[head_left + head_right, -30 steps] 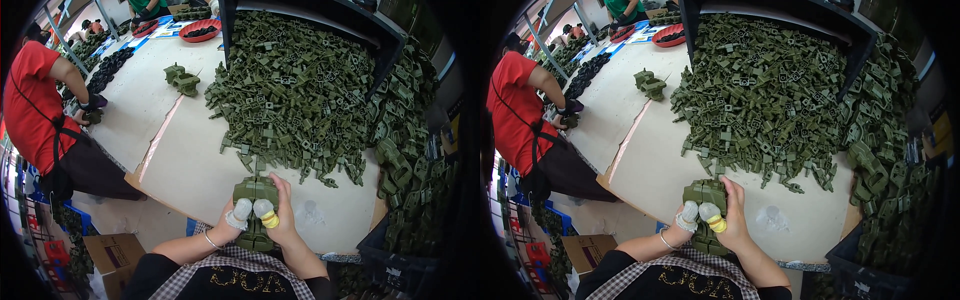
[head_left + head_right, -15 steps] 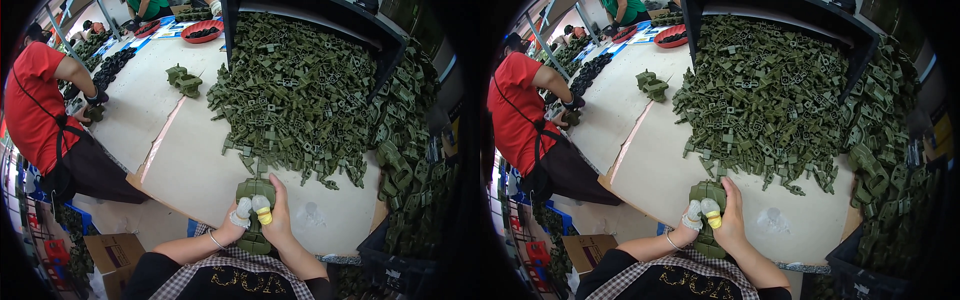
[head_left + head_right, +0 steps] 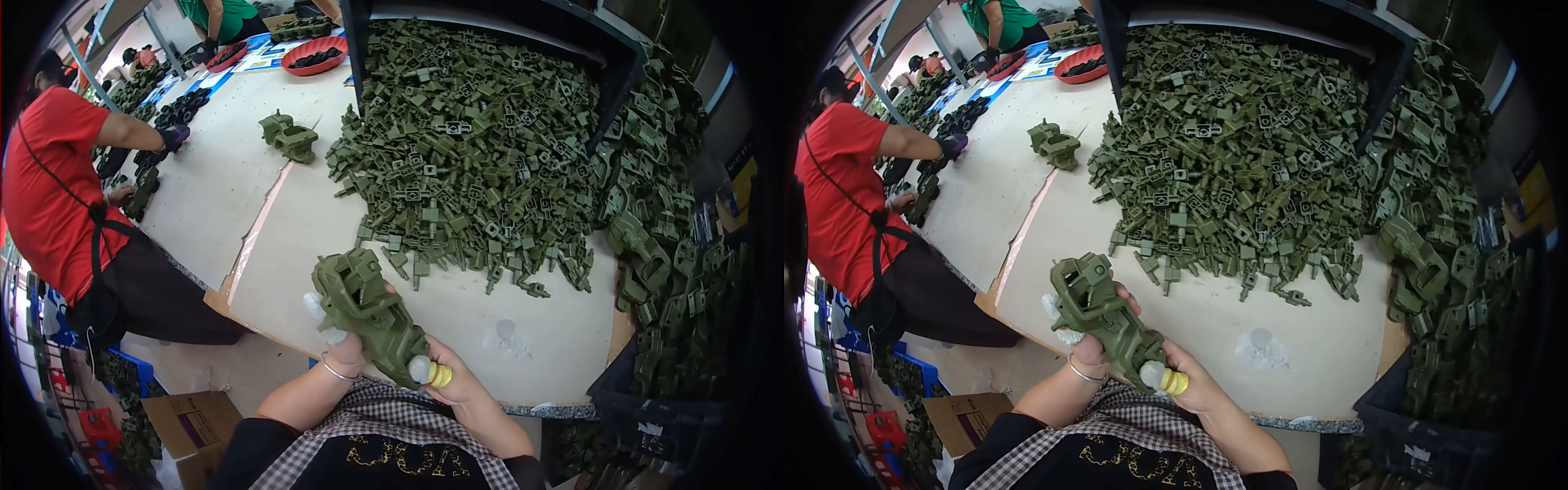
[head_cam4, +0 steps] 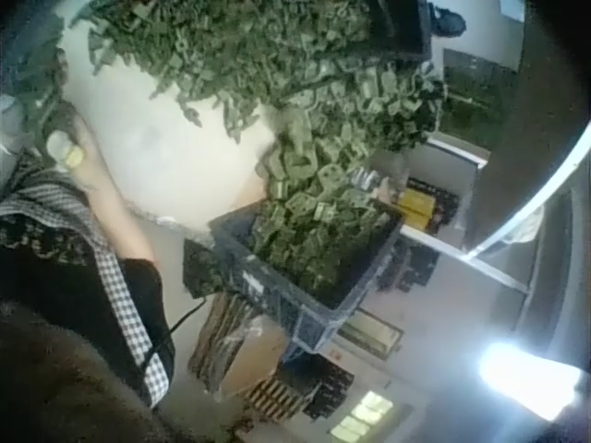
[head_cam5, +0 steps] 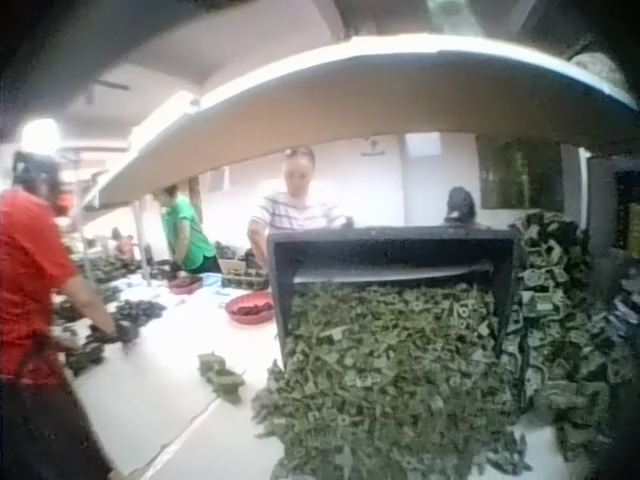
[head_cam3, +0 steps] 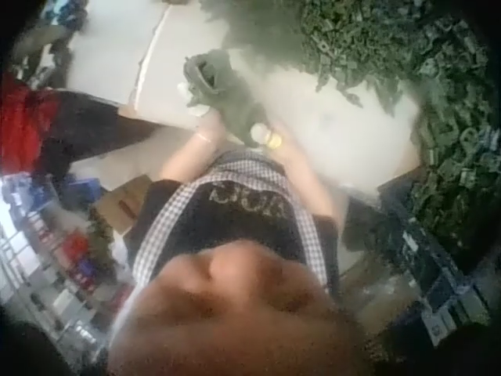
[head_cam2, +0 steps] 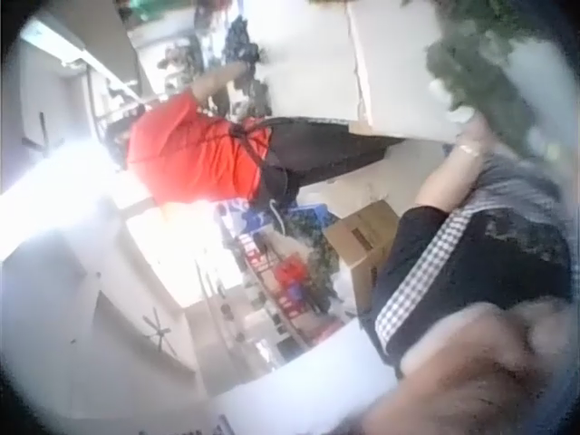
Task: The person assembles toy vehicle frames by hand, picking small plastic components from a pile, pressing them into larger frame pieces, and setting the assembled frames onto the table.
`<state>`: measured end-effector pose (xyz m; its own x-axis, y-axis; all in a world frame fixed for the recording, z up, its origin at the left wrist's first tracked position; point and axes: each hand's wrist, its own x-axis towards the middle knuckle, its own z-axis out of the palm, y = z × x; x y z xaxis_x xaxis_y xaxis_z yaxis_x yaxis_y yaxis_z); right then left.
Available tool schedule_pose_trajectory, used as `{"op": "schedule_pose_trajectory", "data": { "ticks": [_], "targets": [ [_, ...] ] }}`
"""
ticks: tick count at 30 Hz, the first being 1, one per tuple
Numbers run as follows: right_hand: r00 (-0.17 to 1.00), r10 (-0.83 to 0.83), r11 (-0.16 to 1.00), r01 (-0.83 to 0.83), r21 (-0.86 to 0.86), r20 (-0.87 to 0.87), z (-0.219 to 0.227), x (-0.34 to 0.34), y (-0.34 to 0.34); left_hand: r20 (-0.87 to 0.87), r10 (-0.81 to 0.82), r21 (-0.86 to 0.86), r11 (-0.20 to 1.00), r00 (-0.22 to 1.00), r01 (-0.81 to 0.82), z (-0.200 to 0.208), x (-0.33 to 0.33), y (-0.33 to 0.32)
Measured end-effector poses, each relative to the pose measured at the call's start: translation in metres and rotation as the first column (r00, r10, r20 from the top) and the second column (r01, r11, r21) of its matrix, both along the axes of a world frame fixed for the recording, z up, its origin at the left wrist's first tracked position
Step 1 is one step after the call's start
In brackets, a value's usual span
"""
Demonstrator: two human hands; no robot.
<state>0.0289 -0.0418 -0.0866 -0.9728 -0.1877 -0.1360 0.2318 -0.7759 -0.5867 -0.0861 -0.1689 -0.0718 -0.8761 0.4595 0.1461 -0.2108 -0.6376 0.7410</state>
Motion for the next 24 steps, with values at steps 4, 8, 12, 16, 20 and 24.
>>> {"op": "schedule_pose_trajectory", "data": {
  "ticks": [4, 8, 12, 16, 20, 24],
  "targets": [
    [0.98, -0.043, 0.849, 0.139, 0.51, -0.195, 0.01, -0.009, 0.04, 0.063, 0.384, -0.026, 0.923, 0.921, -0.383, 0.028, -0.017, -0.001],
    [0.985, 0.117, 0.442, 0.064, 0.895, -0.128, 0.04, -0.017, 0.077, -0.751, -0.435, -0.637, 0.675, 0.497, -0.371, 0.079, -0.039, -0.015],
    [0.96, 0.267, 0.171, 0.039, 0.985, -0.084, 0.043, -0.03, 0.087, -0.369, -0.876, -0.919, 0.293, 0.311, -0.264, 0.059, -0.045, 0.021],
    [0.964, 0.262, 0.07, 0.034, 0.997, -0.051, 0.05, -0.029, 0.083, -0.125, -0.951, -0.992, 0.119, 0.284, -0.039, 0.043, -0.058, 0.035],
    [0.958, 0.257, 0.13, 0.094, 0.987, -0.125, 0.03, -0.025, 0.087, -0.128, -0.958, -0.992, 0.119, 0.255, -0.049, 0.049, -0.057, 0.041],
    [0.965, 0.243, 0.191, 0.05, 0.98, -0.097, 0.03, -0.029, 0.087, -0.143, -0.962, -0.989, 0.129, 0.234, -0.074, 0.044, -0.061, 0.04]
  ]
}}
